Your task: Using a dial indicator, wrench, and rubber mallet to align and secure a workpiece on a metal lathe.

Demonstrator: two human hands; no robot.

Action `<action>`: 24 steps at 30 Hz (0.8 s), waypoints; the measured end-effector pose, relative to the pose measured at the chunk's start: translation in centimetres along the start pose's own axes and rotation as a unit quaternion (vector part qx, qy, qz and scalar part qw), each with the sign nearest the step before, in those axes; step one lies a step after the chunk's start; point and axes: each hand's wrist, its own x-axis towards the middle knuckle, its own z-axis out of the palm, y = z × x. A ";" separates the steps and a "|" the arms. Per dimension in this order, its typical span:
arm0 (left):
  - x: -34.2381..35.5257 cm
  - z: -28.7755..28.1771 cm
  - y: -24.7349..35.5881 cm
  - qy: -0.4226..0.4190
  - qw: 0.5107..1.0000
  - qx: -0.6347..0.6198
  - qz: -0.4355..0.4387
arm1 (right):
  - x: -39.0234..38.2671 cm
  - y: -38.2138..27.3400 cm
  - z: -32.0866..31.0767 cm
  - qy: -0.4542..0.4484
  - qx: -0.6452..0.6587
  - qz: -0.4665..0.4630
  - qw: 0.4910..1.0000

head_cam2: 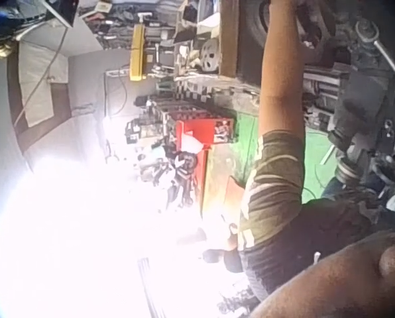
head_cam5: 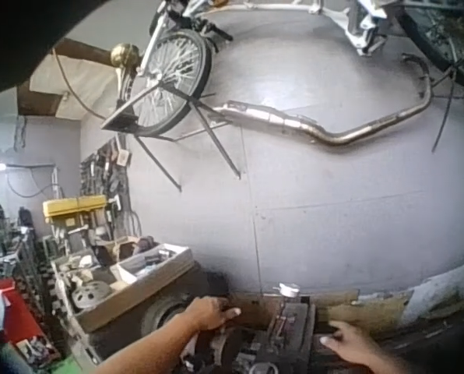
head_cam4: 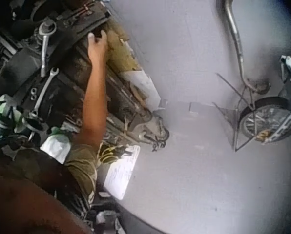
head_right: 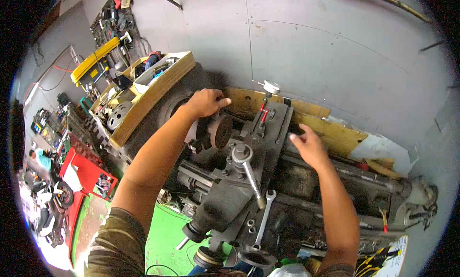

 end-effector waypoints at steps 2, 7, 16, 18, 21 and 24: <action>-0.7 2.4 -1.9 0.109 0.987 -0.108 0.049 | -4.0 -0.6 -1.2 0.026 0.037 0.023 0.999; -0.4 3.8 -3.2 0.214 0.966 -0.121 0.080 | -15.7 -3.1 -3.1 0.110 0.037 0.044 0.992; -14.0 11.8 -2.9 0.507 0.842 -0.090 0.163 | -39.0 -8.3 0.7 0.310 -0.026 0.167 0.936; -18.6 15.1 -4.5 0.450 0.861 -0.099 0.216 | -45.3 -6.0 3.1 0.358 -0.025 0.203 0.911; -25.1 19.3 -6.4 0.310 0.910 -0.249 0.112 | -54.1 -3.3 8.3 0.353 -0.103 0.271 0.889; -27.9 21.4 -9.5 0.372 0.862 -0.324 0.118 | -60.2 -4.1 14.0 0.324 -0.128 0.359 0.866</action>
